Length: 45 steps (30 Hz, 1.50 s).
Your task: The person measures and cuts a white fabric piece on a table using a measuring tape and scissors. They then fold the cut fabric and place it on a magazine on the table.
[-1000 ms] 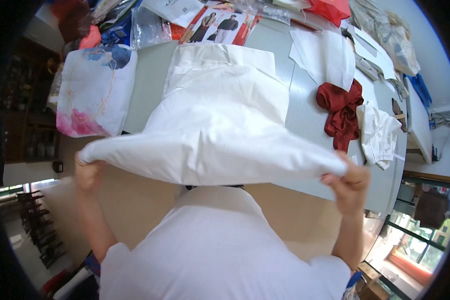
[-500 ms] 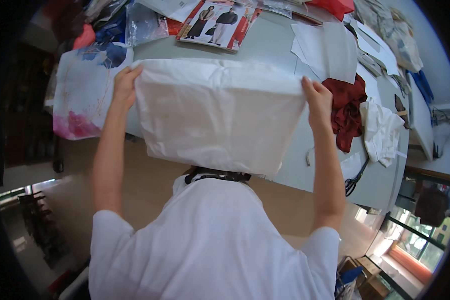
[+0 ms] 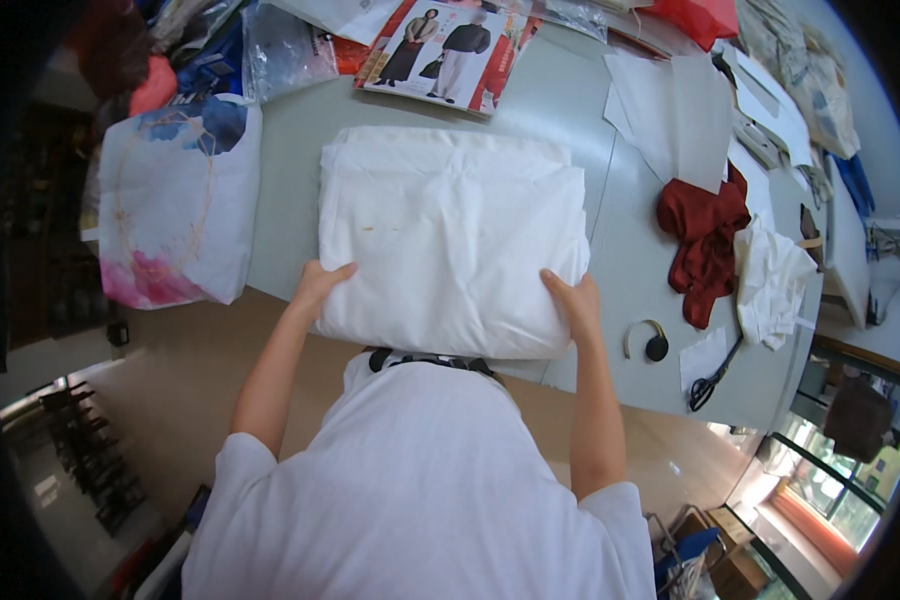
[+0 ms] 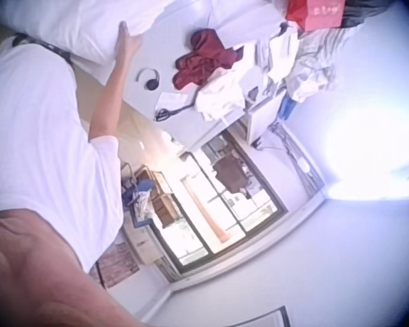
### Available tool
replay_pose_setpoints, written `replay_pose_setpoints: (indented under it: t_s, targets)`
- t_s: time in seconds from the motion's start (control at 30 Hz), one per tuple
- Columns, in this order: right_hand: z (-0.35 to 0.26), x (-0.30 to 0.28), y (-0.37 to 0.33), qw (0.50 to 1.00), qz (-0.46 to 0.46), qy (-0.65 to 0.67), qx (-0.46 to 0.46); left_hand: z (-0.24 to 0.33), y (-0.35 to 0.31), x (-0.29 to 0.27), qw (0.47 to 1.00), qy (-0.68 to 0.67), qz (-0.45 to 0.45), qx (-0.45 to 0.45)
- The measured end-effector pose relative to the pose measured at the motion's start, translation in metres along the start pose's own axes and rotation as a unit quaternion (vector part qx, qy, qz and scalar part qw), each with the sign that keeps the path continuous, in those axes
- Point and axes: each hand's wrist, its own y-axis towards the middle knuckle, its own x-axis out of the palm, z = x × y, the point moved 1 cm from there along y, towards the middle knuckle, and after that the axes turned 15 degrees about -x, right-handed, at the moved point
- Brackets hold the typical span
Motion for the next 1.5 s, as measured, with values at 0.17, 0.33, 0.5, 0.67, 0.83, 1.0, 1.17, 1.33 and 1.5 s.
replay_pose_setpoints:
  t_s: [0.17,0.33,0.5,0.67,0.83,1.0,1.17,1.33,1.5]
  targets:
    - [-0.009,-0.013,0.007,0.983,-0.077,0.163,0.015,0.045,-0.031,-0.004,0.968,-0.184,-0.170,-0.005]
    - [-0.042,-0.048,-0.013,0.960,-0.070,0.262,-0.068,0.089,-0.102,-0.040,0.971,-0.153,-0.126,0.136]
    - [-0.085,-0.093,-0.058,0.953,-0.080,0.292,-0.022,0.101,-0.177,-0.071,0.977,-0.033,-0.006,0.210]
    - [-0.113,-0.093,-0.084,0.913,-0.109,0.384,0.087,0.113,-0.184,-0.069,0.915,0.036,0.170,0.365]
    - [-0.056,-0.052,-0.012,0.874,-0.082,0.423,0.224,0.156,-0.061,-0.057,0.970,-0.020,-0.042,0.237]
    - [-0.042,-0.012,0.060,0.977,-0.061,0.154,0.136,0.157,0.053,-0.034,0.962,0.029,0.012,0.272]
    - [-0.085,-0.008,0.075,0.876,-0.055,-0.455,-0.151,0.178,0.063,-0.018,0.919,0.164,0.121,0.338]
    - [-0.134,0.041,0.102,0.775,-0.024,-0.419,-0.472,0.175,0.069,-0.027,0.929,0.067,0.074,0.355]
    - [-0.176,0.115,0.139,0.852,-0.331,-0.286,-0.289,0.188,0.056,-0.026,0.937,0.037,0.032,0.346]
